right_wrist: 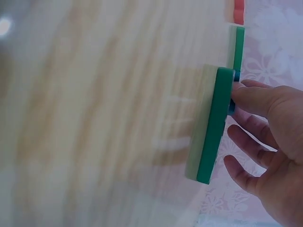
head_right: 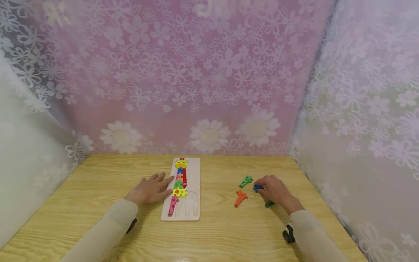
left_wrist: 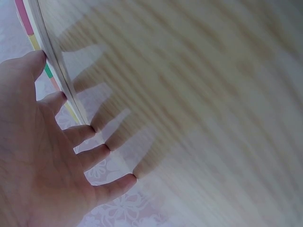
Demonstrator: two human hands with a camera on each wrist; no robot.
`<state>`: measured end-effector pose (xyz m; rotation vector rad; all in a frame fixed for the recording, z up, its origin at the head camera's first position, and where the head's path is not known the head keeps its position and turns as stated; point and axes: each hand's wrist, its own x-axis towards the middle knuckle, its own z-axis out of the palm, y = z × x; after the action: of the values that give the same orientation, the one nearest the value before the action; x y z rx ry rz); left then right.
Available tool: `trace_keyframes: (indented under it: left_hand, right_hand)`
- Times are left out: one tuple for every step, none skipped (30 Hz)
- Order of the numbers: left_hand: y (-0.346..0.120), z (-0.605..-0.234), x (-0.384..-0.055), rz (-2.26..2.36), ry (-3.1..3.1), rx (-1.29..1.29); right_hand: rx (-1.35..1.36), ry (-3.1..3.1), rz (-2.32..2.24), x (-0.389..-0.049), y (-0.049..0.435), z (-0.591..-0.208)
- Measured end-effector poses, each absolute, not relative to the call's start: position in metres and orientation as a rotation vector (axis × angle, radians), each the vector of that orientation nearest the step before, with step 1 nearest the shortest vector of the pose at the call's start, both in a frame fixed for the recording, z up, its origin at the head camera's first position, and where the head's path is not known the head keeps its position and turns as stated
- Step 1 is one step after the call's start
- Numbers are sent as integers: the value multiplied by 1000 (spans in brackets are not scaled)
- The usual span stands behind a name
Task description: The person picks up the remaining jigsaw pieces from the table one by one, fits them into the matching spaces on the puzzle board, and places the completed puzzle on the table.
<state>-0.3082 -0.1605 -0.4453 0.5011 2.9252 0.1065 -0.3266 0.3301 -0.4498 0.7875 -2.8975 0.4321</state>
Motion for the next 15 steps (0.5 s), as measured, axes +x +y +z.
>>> trace_keyframes:
  left_hand:
    - [-160, -445, -308, 109, 2924, 502]
    - [-160, -445, -308, 111, 2925, 501]
    - [-160, -445, -308, 115, 2925, 500]
    - [-160, -445, -308, 120, 2926, 500]
    - [-160, -445, -309, 114, 2925, 495]
    - [-160, -445, -308, 112, 2925, 492]
    - [-160, -445, -308, 111, 2925, 493]
    - [-160, -445, -308, 105, 2925, 490]
    - [-160, -445, -308, 105, 2926, 490]
    - [-160, -446, -309, 99, 2927, 488]
    - [-160, -447, -309, 96, 2928, 488]
    - [-161, -448, -309, 98, 2930, 488]
    - [-161, -448, -310, 96, 2931, 487]
    - [-160, -449, -310, 95, 2932, 487]
    - [-160, -450, -310, 94, 2932, 488]
  right_hand:
    - [795, -2890, 436, -326, 330, -450]
    - [798, -2881, 441, -326, 330, -450]
    - [800, -2867, 448, -326, 330, -449]
    - [811, -2846, 464, -326, 330, -449]
    - [821, -2823, 473, -326, 329, -448]
    - [830, -2798, 479, -327, 327, -447]
    - [840, -2776, 483, -327, 326, -446]
    - [846, -2754, 487, -327, 324, -445]
    - [858, -2732, 490, -326, 322, -444]
    - [866, -2716, 495, -326, 320, -442]
    - [868, -2704, 495, -325, 317, -440]
    - [875, -2689, 497, -325, 314, -439]
    - [884, -2677, 501, -325, 311, -438]
    - [894, -2666, 505, -324, 307, -436]
    - [908, -2657, 509, -323, 304, -435]
